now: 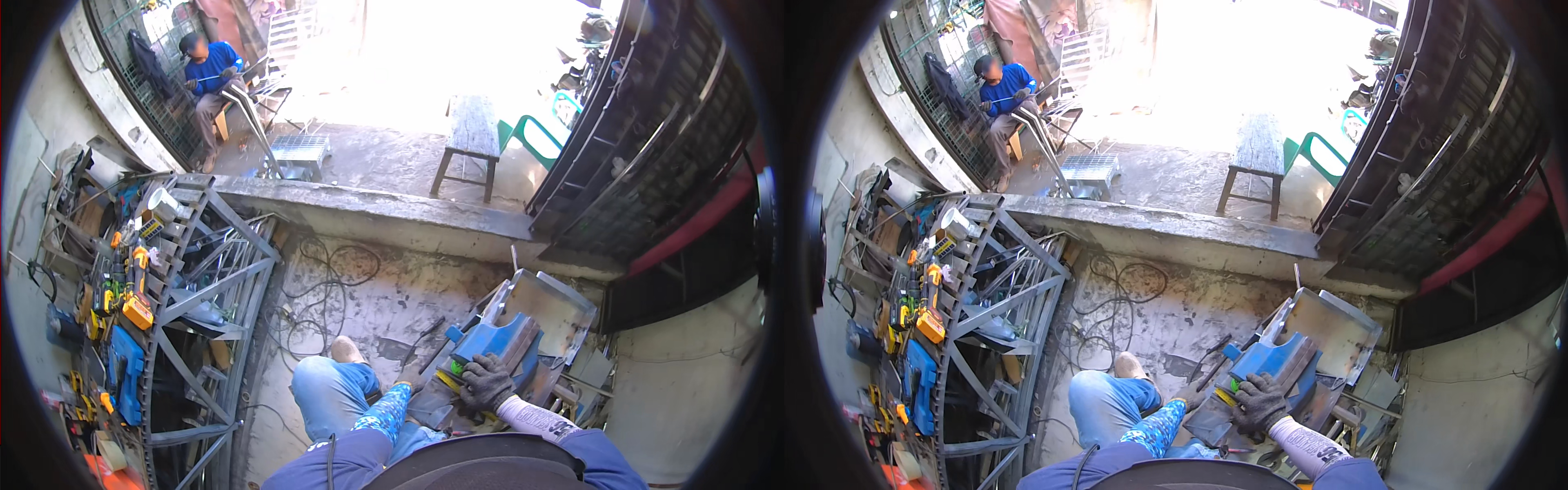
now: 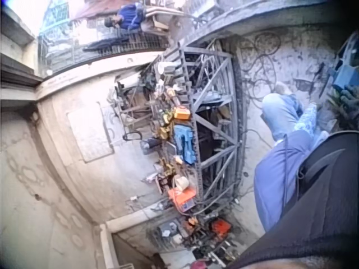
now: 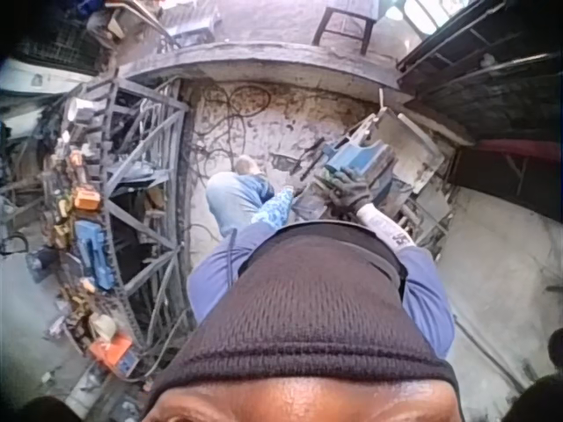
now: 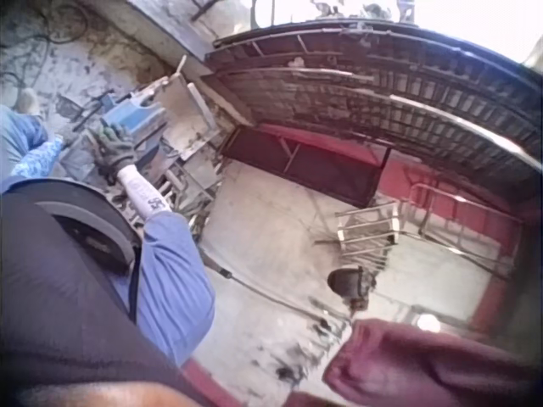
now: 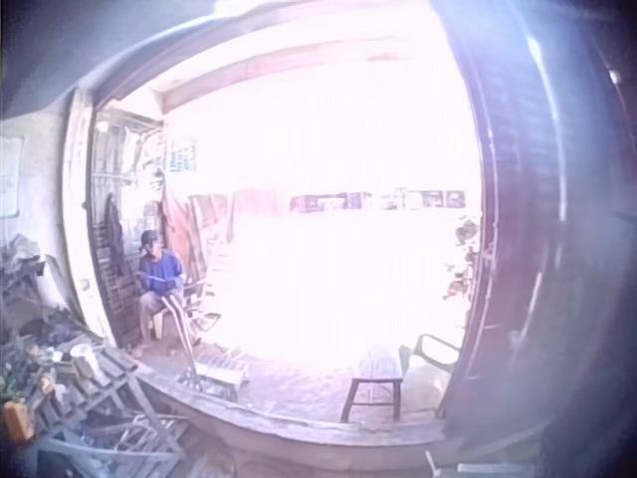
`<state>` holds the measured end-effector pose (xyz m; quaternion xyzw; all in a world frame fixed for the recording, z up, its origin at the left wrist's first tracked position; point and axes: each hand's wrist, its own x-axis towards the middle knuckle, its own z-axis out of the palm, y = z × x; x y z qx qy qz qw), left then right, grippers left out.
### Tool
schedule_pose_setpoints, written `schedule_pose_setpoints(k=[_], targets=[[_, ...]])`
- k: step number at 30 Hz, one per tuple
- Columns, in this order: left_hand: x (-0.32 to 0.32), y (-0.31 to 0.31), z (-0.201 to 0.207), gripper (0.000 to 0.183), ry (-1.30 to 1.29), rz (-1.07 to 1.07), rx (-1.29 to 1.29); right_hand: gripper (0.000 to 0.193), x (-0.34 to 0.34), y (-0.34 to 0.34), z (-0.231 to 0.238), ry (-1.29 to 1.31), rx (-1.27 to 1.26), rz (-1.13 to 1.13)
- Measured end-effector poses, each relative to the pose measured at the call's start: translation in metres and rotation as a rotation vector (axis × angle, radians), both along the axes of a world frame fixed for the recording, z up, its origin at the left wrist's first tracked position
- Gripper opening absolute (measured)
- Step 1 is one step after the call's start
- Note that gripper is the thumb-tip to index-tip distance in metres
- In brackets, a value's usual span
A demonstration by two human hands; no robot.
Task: The person hammers a metal piece secured in a vise using a hammer, loosens the vise to remove the metal piece, and fits it against a metal bar by hand.
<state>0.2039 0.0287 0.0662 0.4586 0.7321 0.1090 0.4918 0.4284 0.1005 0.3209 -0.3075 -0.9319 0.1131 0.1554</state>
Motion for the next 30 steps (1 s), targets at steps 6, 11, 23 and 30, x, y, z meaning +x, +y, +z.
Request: schedule_pose_setpoints(k=[6,11,23,30], targets=[[-0.011,-0.014,0.022,0.069,-0.039,0.001,-0.293,0.019,0.004,0.001,0.003,0.072,0.042,0.011],[-0.017,-0.025,-0.013,0.069,-0.040,-0.025,-0.298,0.019,0.002,-0.003,0.015,0.011,-0.010,0.016],[-0.022,-0.019,-0.005,0.073,-0.091,-0.100,-0.226,0.022,0.005,-0.005,0.007,-0.052,-0.037,-0.039],[-0.019,-0.010,0.001,0.076,0.017,-0.149,-0.347,0.026,0.013,-0.002,0.003,-0.068,-0.058,-0.054]])
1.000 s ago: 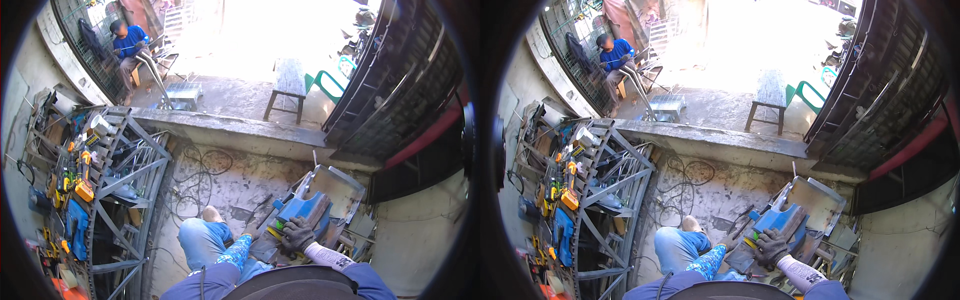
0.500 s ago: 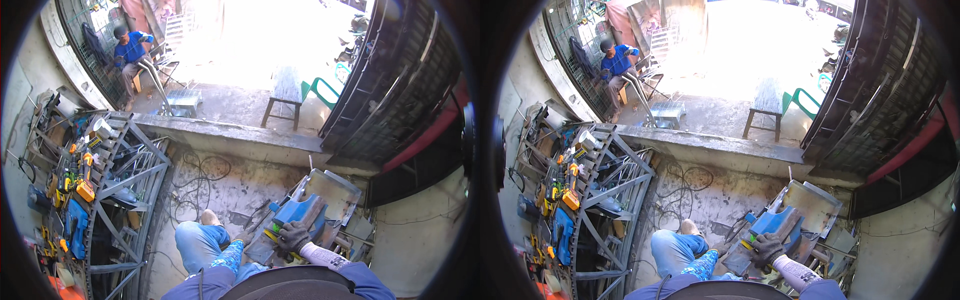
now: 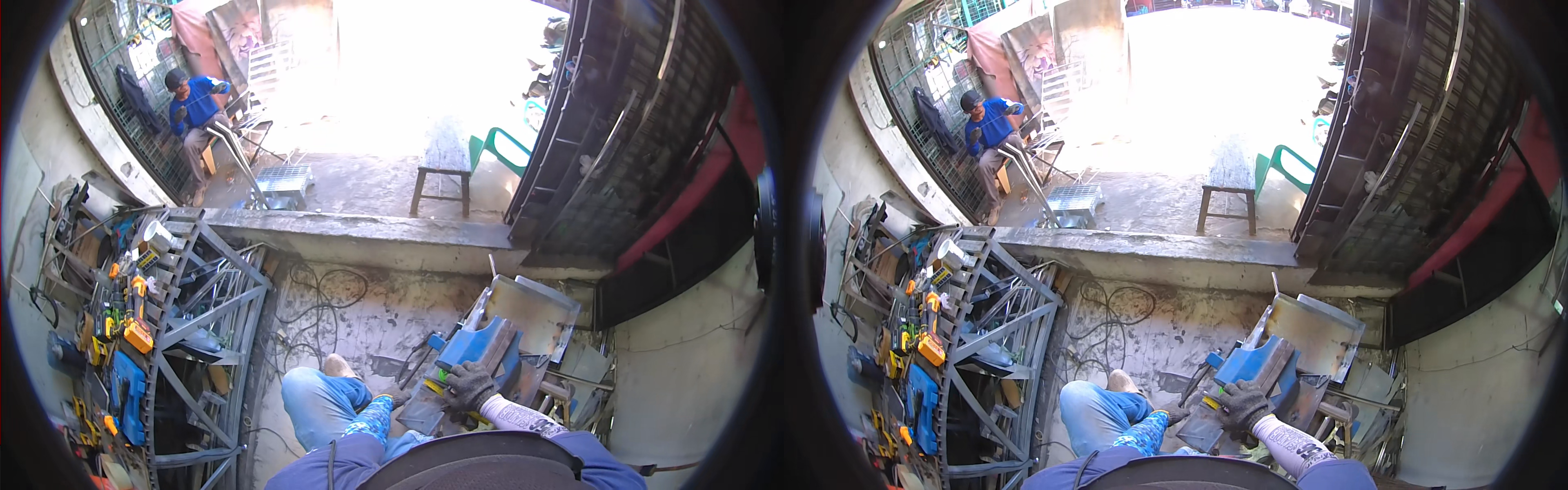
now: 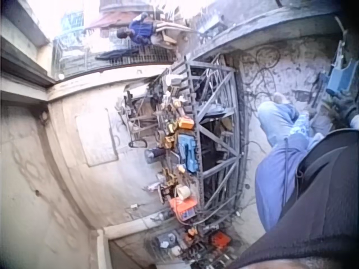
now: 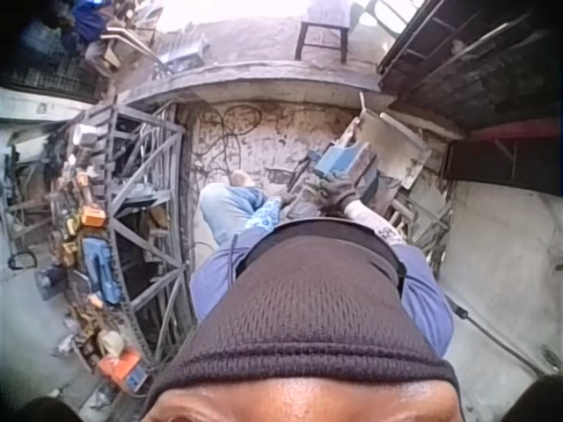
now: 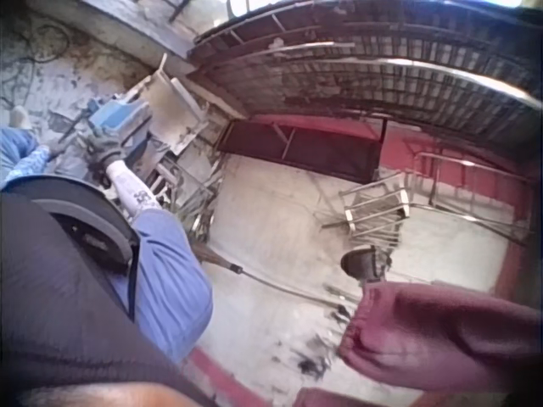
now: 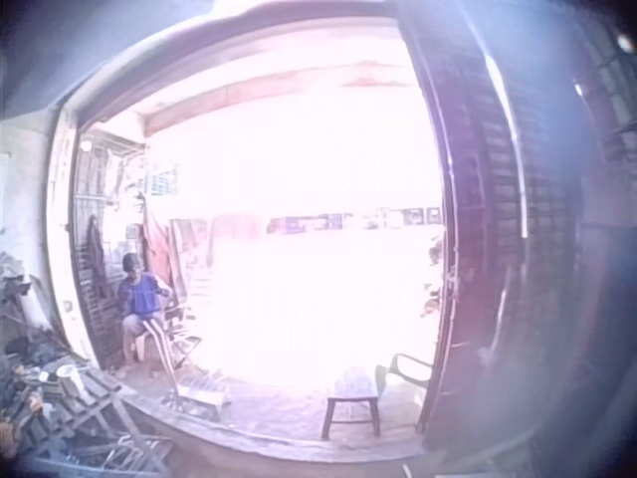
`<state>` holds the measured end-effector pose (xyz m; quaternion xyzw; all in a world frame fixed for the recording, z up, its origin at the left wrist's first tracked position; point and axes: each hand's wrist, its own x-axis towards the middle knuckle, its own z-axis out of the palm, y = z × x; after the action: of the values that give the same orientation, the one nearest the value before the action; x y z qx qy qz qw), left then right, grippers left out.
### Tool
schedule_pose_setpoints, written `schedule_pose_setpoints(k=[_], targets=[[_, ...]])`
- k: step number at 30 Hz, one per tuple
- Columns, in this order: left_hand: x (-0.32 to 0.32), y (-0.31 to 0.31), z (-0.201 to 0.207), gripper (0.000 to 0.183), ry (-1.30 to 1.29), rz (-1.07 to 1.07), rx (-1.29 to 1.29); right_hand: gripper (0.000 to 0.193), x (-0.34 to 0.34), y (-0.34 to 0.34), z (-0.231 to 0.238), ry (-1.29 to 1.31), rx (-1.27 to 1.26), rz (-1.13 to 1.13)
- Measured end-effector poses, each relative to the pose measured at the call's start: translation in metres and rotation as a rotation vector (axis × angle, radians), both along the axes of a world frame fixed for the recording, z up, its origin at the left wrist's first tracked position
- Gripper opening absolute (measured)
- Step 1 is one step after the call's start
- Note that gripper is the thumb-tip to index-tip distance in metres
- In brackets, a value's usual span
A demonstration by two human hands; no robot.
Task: The person hammers a metal piece secured in a vise using a hammer, loosens the vise to remove the metal piece, and fits it against a metal bar by hand.
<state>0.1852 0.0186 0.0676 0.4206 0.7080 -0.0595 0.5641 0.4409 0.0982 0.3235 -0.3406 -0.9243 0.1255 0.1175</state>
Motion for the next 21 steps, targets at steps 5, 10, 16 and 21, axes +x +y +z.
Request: schedule_pose_setpoints(k=[5,10,16,21], targets=[[0.005,0.000,0.023,0.080,0.064,-0.007,0.020,0.028,-0.003,-0.004,0.008,0.008,-0.018,-0.006],[-0.003,0.002,0.005,0.086,-0.038,-0.098,-0.042,0.033,0.001,-0.010,-0.003,0.007,-0.044,-0.015],[-0.003,0.009,-0.016,0.080,0.051,-0.316,0.204,0.047,-0.007,-0.002,-0.025,-0.123,-0.089,-0.010],[0.008,0.021,-0.008,0.072,0.025,-0.186,0.107,0.031,0.036,0.002,-0.031,0.261,0.012,-0.473]])
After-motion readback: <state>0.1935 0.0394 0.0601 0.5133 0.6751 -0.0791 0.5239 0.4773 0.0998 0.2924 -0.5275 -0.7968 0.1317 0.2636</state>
